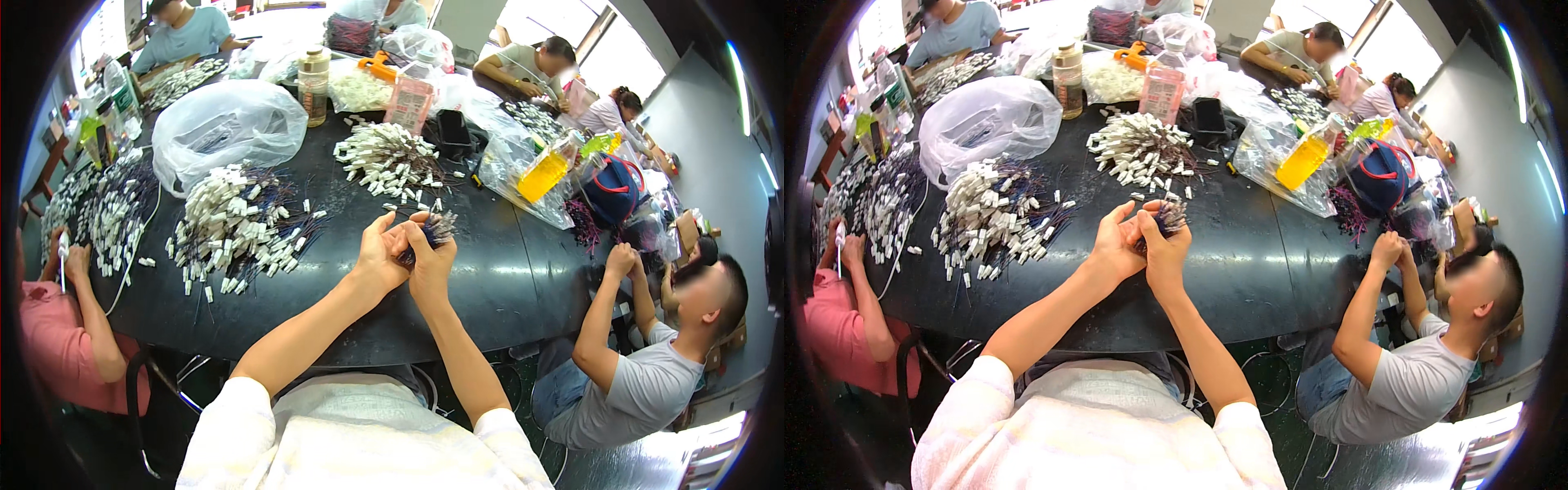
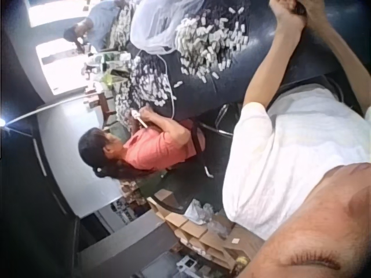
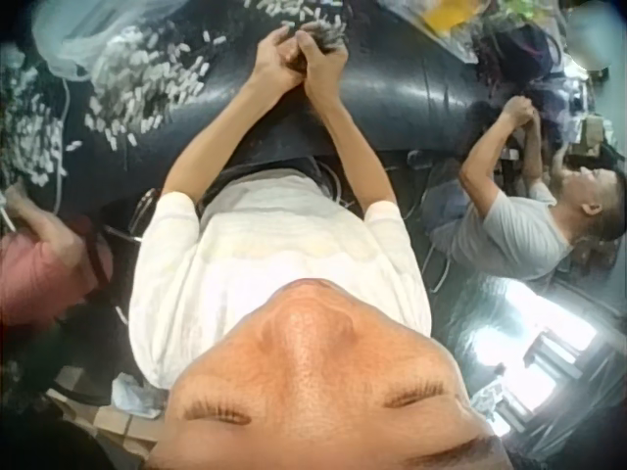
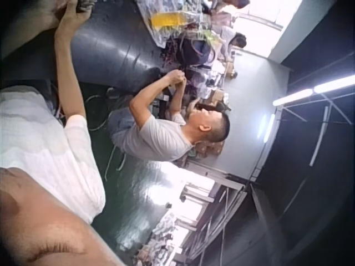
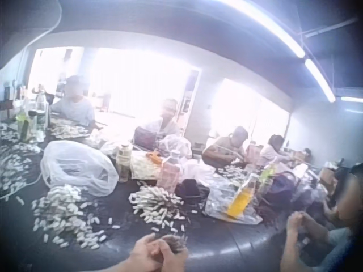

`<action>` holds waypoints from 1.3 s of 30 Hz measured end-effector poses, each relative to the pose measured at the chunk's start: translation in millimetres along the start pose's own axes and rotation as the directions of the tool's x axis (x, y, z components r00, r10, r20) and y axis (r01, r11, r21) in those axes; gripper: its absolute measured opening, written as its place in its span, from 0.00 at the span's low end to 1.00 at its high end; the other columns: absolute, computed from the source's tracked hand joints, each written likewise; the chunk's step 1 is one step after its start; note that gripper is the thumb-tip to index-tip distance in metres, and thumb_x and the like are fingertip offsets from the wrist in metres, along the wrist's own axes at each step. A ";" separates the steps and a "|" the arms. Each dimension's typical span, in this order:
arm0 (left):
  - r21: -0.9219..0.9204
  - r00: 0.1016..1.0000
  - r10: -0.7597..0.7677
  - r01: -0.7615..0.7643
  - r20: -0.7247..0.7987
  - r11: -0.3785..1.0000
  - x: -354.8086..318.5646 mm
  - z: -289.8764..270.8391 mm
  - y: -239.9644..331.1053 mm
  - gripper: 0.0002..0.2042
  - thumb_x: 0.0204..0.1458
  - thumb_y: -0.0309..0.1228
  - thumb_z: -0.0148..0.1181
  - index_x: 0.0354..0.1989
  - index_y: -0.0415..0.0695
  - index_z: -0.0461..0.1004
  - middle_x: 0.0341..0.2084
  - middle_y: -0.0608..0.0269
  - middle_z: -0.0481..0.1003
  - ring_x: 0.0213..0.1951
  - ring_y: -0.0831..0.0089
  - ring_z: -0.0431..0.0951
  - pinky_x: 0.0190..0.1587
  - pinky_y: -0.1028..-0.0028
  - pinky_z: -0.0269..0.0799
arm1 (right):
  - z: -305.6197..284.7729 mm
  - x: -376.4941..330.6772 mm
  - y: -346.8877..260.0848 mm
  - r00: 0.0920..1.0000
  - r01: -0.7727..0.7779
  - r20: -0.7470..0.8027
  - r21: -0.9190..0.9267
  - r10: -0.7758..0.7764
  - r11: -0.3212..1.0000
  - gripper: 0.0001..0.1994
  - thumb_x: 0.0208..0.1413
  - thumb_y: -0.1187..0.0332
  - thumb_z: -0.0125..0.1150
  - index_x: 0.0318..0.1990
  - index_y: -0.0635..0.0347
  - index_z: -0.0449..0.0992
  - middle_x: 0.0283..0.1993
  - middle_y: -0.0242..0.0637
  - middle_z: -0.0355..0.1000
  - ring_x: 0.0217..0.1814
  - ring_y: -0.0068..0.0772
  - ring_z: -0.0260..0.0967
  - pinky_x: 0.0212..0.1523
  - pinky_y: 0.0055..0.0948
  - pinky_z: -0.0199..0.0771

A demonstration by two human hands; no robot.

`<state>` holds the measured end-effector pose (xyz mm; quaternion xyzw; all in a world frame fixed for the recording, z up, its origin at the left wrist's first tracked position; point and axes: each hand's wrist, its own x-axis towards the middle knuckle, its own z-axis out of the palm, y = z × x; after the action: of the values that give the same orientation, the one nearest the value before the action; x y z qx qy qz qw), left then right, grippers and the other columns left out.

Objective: The person inserts wire pins into plastic connector housings by hand, retrieves a bundle of wires from a plastic bag, and attaches wire pins into more connector housings.

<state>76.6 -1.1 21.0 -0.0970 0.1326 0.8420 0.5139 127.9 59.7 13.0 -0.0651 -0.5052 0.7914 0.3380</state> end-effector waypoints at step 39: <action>0.778 0.744 0.330 -0.389 0.581 -0.493 -32.3 -42.8 31.9 0.04 0.45 0.23 0.55 0.28 0.35 0.72 0.21 0.53 0.72 0.23 0.60 0.72 0.27 0.71 0.67 | -44.0 41.3 27.2 0.978 -0.126 0.141 -0.188 0.154 0.974 0.15 0.58 0.63 0.49 0.24 0.64 0.66 0.17 0.35 0.64 0.21 0.27 0.65 0.25 0.26 0.67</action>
<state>63.9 -56.0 -6.0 0.4188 0.7540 0.5047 0.0363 103.2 110.6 -21.2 -0.0689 -0.5927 0.7677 0.2338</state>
